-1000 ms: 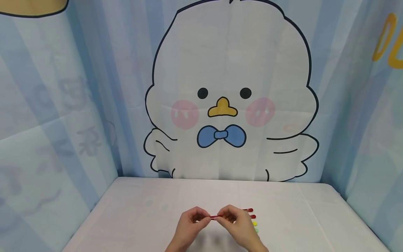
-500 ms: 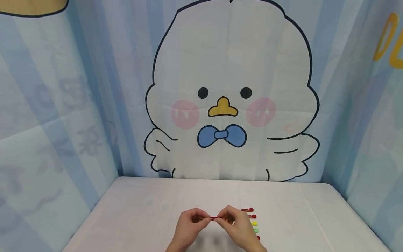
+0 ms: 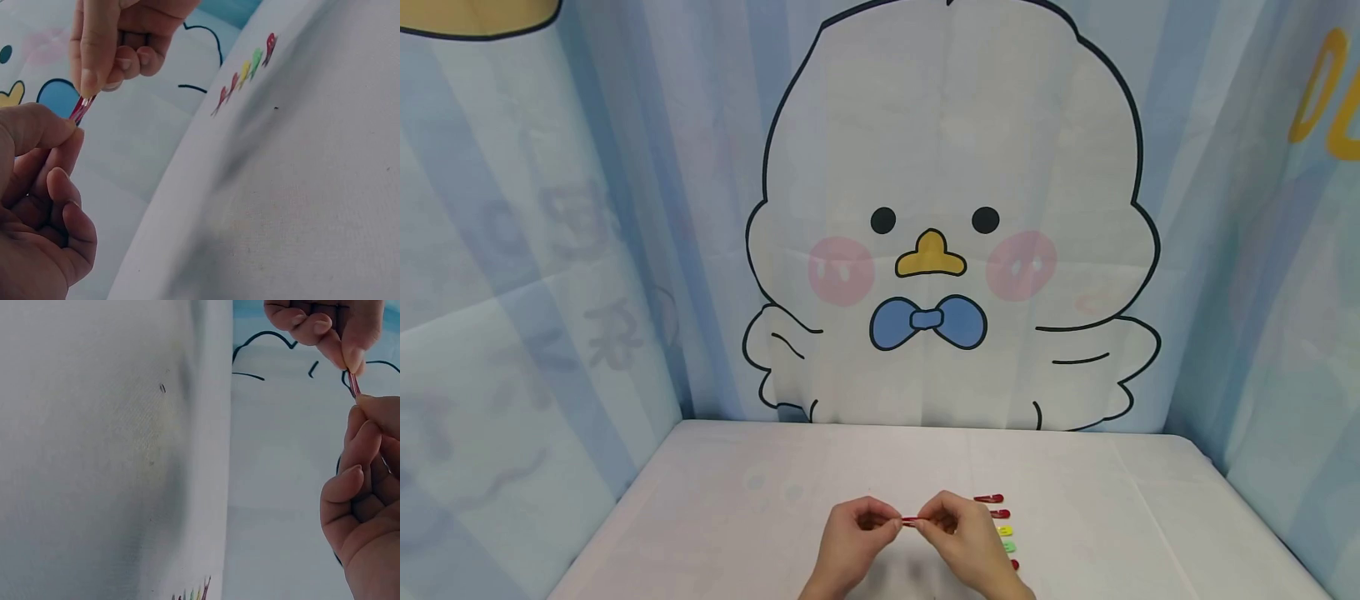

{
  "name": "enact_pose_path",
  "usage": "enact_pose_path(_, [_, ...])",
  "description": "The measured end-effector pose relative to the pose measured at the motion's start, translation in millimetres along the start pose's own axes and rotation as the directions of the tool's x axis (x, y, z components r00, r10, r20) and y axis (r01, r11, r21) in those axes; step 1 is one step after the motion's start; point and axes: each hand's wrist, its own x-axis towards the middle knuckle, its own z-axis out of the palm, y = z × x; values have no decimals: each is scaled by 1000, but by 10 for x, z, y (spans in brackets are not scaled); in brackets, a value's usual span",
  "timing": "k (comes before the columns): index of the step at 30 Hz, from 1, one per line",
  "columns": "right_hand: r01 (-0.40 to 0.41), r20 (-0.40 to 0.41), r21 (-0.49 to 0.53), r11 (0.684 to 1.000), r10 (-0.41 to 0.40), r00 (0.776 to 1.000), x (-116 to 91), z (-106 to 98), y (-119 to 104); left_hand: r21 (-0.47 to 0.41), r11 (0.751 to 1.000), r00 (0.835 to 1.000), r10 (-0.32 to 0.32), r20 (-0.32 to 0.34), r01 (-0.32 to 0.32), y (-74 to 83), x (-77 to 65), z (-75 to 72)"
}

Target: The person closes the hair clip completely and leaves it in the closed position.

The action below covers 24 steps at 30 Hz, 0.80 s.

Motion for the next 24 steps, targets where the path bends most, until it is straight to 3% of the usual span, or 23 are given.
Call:
enact_pose_path(9, [8, -28, -18, 1000, -8, 1000, 4, 25, -1, -16, 1000, 1000, -26, -8, 26, 5, -4, 10])
enact_pose_path(24, [132, 51, -180, 975, -125, 991, 8, -11, 62, -20, 998, 998, -66, 23, 66, -33, 2, -4])
